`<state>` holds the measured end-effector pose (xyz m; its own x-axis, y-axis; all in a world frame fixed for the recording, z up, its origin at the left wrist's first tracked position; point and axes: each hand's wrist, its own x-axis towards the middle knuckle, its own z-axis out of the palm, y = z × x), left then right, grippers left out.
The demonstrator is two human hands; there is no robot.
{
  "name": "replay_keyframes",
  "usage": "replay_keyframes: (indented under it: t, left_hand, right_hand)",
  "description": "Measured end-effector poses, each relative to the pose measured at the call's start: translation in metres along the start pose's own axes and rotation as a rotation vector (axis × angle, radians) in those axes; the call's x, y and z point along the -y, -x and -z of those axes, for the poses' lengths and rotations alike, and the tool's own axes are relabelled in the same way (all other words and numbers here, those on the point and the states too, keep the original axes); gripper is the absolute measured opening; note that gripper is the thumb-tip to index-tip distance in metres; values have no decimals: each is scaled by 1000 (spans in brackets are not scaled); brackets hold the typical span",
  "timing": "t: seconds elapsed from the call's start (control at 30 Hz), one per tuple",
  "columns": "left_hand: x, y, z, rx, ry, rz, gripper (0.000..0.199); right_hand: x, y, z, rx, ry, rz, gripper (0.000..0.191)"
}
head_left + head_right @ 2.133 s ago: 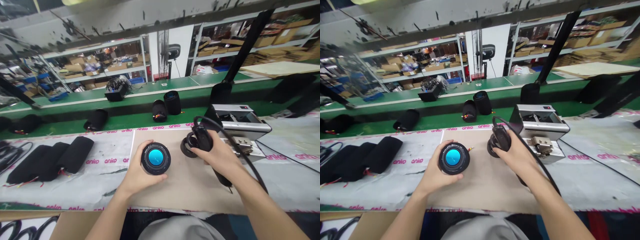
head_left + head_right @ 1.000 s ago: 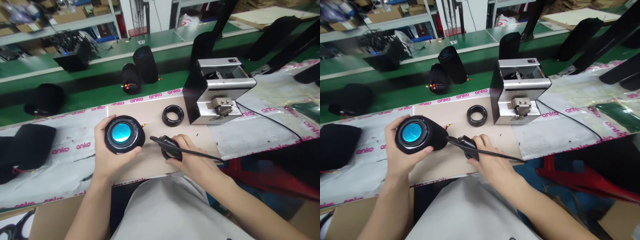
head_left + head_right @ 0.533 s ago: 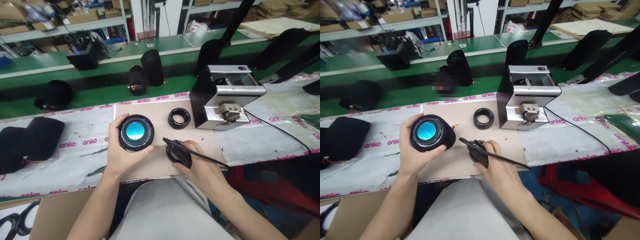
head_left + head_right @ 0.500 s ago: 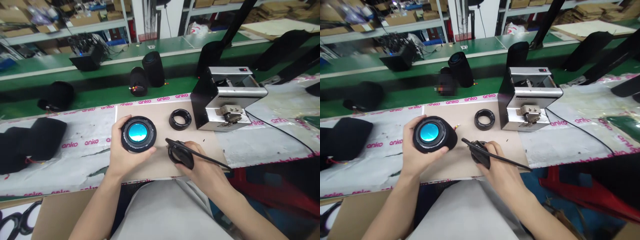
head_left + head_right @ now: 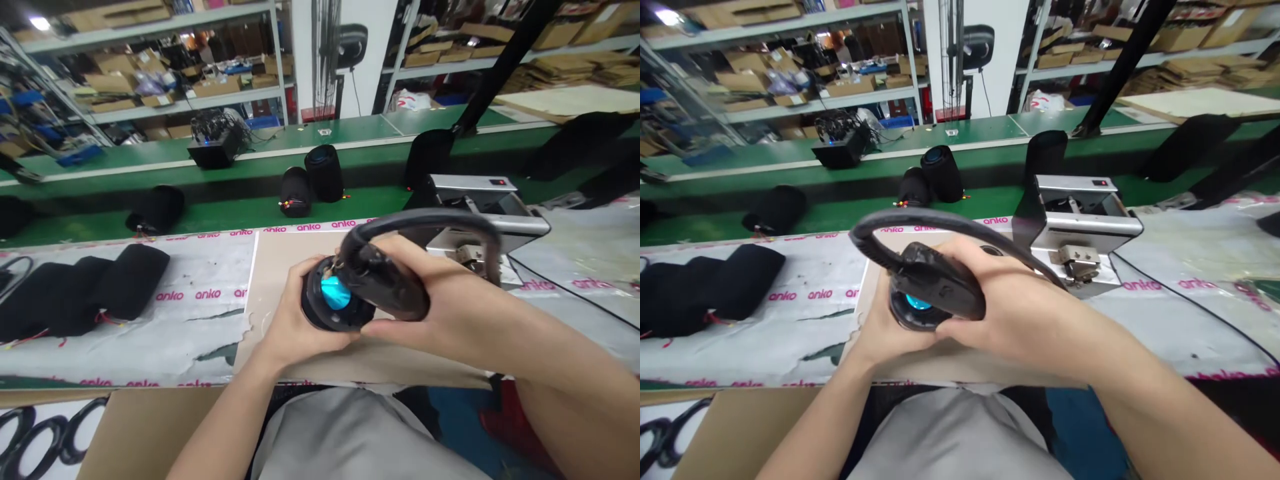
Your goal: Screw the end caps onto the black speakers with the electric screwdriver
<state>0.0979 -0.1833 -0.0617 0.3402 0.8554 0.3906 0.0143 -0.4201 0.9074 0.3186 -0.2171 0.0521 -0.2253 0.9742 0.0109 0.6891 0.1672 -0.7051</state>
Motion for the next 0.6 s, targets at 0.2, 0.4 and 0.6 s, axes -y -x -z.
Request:
replay_keyframes:
  t: [0.2,0.4,0.6]
  left_hand:
    - [-4,3,-1,-13,13,46,111]
    - [-8,0,-3,-12,51,84,106]
    - [-16,-4,-2,9,87,113,97]
  right_hand:
    - [-3,-14,5,92,-141,-66,84]
    - [-23,-3,-15,-83,-111,-170,86]
    - [-16,-11,-12,-28,-53,-124,72]
